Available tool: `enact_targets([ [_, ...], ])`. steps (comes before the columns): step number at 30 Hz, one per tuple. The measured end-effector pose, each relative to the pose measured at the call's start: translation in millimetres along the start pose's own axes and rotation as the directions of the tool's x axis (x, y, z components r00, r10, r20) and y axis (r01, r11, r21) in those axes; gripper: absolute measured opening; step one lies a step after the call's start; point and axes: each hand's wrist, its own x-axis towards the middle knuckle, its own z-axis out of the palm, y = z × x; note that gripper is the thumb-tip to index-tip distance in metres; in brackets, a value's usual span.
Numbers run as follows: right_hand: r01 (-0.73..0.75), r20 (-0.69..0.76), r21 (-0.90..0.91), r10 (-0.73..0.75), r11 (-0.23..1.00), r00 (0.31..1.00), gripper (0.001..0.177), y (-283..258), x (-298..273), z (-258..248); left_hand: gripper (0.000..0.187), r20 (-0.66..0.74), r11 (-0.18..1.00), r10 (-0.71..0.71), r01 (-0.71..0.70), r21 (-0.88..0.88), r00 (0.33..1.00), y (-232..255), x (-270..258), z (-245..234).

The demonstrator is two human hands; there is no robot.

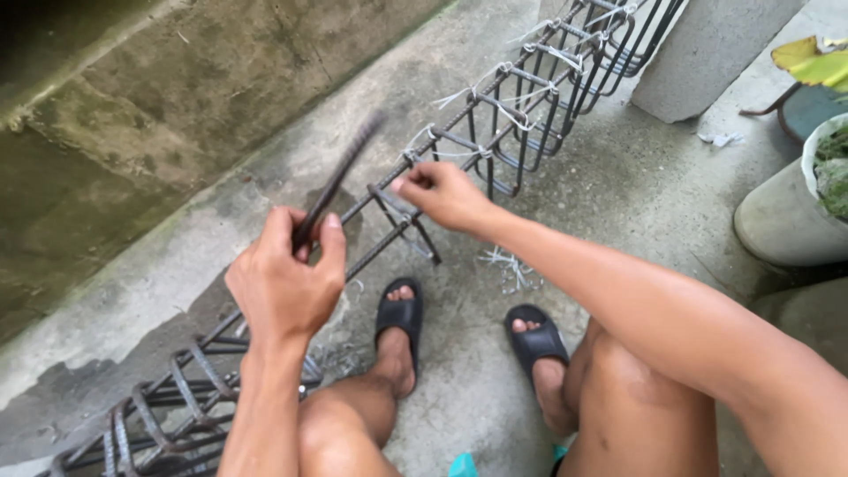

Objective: Tying rebar intersections using wire ties and a manual twisting hook tool

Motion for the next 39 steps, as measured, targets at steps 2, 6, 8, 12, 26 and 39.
enact_targets([
  [2, -0.268, 0.159, 0.388, 0.223, 0.882, 0.962, 0.035, -27.7, -23.6, -28.7, 0.022, -0.217, 0.952, 0.285, -0.303, -0.053, 0.934, 1.6, -2.2, -3.2],
  [6, -0.456, 0.657, 0.448, 0.063, 0.769, 0.752, 0.080, -39.2, -41.1, -66.5, 0.011, -0.161, 0.856, 0.467, -0.490, -0.165, 0.870, 12.3, 4.4, -8.9],
  [8, -0.320, 0.730, 0.351, -0.043, 0.880, 0.682, 0.057, -48.3, -52.8, -73.9, 0.017, -0.116, 0.803, 0.588, -0.595, -0.040, 0.801, 16.7, 5.6, -0.6],
  [12, 0.011, 0.687, 0.188, -0.139, 0.982, 0.713, 0.040, -69.1, -76.3, -70.5, 0.015, -0.044, 0.791, 0.611, -0.611, -0.008, 0.791, 41.4, 1.5, -3.8],
  [26, 0.391, 0.105, 0.325, -0.444, 0.861, 0.890, 0.033, -87.9, -91.9, -42.4, 0.044, 0.040, 0.670, -0.078, 0.081, -0.738, 0.996, 102.5, -34.6, 1.1],
  [39, 0.290, 0.763, -0.002, -0.186, 0.957, 0.619, 0.033, -86.2, -71.0, -76.1, 0.019, 0.139, 0.120, -0.267, 0.176, -0.977, 0.954, 89.8, -60.4, -53.2],
])
